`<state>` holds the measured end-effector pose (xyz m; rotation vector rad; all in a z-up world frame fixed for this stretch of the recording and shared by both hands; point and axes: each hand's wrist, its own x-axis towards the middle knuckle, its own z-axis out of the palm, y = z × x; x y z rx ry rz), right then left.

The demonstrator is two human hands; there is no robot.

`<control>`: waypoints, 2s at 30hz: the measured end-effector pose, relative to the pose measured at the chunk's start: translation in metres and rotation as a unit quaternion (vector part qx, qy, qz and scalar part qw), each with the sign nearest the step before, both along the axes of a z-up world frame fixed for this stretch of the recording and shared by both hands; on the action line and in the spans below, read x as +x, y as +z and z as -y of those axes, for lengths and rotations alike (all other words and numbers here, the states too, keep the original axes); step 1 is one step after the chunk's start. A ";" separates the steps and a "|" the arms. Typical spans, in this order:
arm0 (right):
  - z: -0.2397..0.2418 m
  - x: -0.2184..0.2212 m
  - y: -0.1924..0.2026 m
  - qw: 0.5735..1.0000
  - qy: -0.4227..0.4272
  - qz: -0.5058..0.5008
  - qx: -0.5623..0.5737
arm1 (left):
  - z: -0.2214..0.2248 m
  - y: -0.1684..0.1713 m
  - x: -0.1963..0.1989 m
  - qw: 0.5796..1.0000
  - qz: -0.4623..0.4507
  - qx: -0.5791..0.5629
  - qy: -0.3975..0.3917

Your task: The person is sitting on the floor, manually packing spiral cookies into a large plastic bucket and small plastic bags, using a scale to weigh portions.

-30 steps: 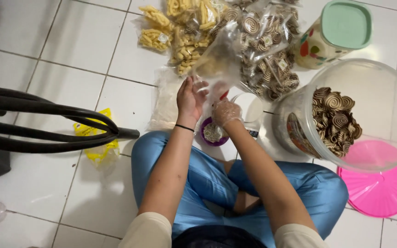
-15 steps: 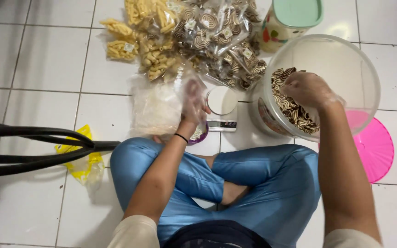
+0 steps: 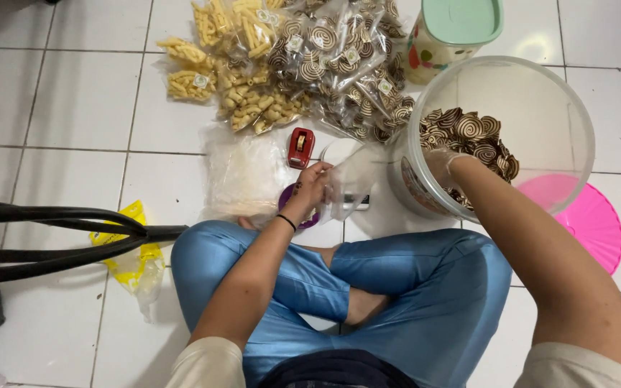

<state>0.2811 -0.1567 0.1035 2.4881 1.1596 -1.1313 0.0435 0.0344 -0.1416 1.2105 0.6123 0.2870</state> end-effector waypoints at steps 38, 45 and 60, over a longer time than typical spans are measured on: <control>-0.015 0.005 -0.026 0.987 -0.109 -0.114 0.040 | 0.006 0.066 -0.004 0.997 0.018 -0.009 0.077; -0.008 0.006 0.014 0.986 -0.101 -0.114 0.071 | 0.009 0.075 -0.006 0.996 0.020 -0.010 0.089; 0.039 -0.018 0.082 0.889 -0.250 -0.199 0.328 | 0.004 0.064 -0.006 0.995 -0.048 0.068 0.049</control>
